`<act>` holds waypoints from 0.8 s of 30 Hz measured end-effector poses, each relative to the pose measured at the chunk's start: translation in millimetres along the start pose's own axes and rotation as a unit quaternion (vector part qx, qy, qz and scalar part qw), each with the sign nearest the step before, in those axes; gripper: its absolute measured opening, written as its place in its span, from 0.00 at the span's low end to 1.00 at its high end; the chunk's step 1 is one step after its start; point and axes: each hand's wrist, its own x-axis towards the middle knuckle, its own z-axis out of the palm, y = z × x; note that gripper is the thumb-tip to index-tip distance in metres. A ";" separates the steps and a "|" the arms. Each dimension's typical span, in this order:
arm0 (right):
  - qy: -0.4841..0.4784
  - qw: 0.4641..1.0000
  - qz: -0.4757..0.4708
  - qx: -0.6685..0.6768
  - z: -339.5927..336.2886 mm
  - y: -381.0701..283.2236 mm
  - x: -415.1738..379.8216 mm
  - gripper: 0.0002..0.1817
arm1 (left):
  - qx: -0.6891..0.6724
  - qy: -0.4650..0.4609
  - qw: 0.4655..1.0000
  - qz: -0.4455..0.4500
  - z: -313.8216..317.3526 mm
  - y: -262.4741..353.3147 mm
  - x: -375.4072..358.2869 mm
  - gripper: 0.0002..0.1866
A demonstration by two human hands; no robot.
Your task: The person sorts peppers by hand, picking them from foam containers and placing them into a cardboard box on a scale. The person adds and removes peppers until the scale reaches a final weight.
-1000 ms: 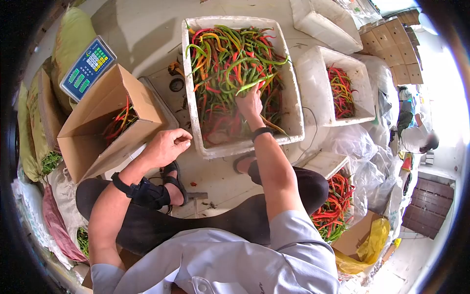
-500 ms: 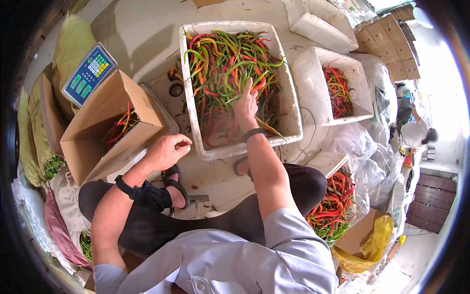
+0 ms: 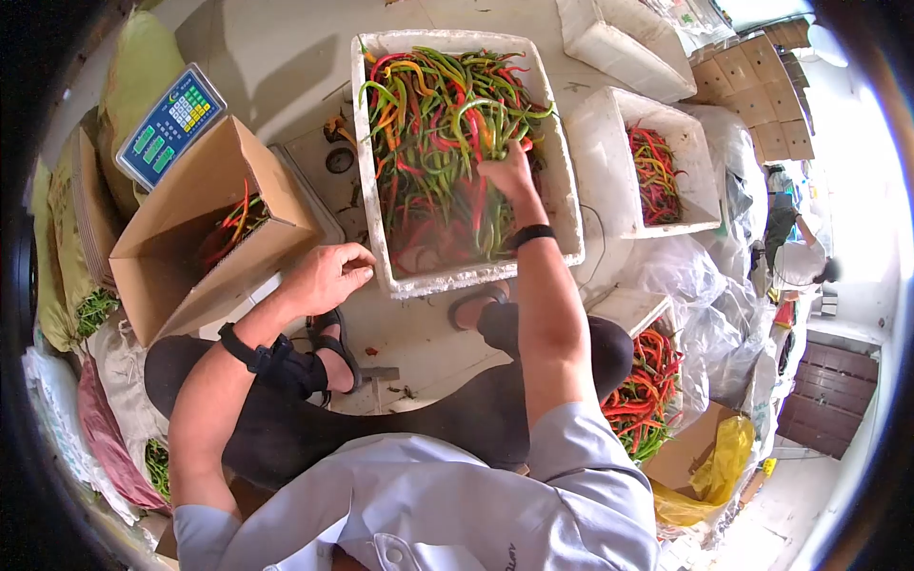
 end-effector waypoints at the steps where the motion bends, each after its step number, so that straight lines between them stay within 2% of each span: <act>1: -0.022 1.000 0.007 0.015 -9.6 -13.7 -0.7 0.36 | 0.013 0.000 1.000 0.005 -1.1 2.6 -1.3 0.15; 2: -0.043 0.998 0.012 0.032 -18.7 -23.8 0.8 0.34 | 0.027 0.001 1.000 0.010 -2.5 4.1 -2.1 0.15; 3: -0.029 0.997 -0.010 0.071 -24.2 -33.1 -0.6 0.26 | 0.020 0.003 1.000 0.011 -2.1 2.0 -1.9 0.15; 4: -0.030 0.997 -0.012 0.069 -32.5 -43.1 -0.7 0.26 | 0.018 0.005 1.000 0.012 -3.1 2.2 -3.0 0.15; 7: -0.111 0.986 -0.004 0.123 -58.3 -65.1 5.3 0.14 | 0.028 0.001 1.000 -0.001 -5.4 3.2 -4.0 0.16; 8: -0.111 0.986 -0.005 0.121 -67.5 -66.6 11.0 0.14 | 0.018 0.003 1.000 0.001 -5.0 2.0 -3.5 0.16; 10: -0.166 0.986 -0.002 0.033 -83.8 -72.3 19.0 0.13 | 0.008 0.006 1.000 0.006 -4.4 -0.5 -1.1 0.16; 11: -0.173 0.980 0.032 0.093 -89.3 -93.8 3.6 0.14 | 0.011 0.006 1.000 0.019 -4.0 -2.2 0.5 0.16; 14: -0.184 0.970 0.063 0.143 -108.5 -102.8 -0.9 0.13 | -0.007 0.003 1.000 0.024 -3.2 0.5 -0.7 0.17; 16: -0.181 0.973 0.054 0.135 -123.7 -111.7 -9.4 0.13 | -0.024 -0.001 1.000 0.019 -4.0 6.1 -0.5 0.16; 20: -0.179 0.960 0.059 0.207 -142.7 -118.8 -25.0 0.14 | -0.038 -0.003 0.999 0.012 -1.6 3.2 3.5 0.16; 22: -0.169 0.945 0.015 0.278 -149.2 -132.3 -41.5 0.16 | -0.056 0.000 0.998 0.023 2.7 -4.7 8.2 0.16; 24: -0.173 0.950 0.025 0.258 -160.1 -151.2 -54.7 0.16 | -0.106 -0.015 0.994 0.001 3.8 -7.1 11.8 0.16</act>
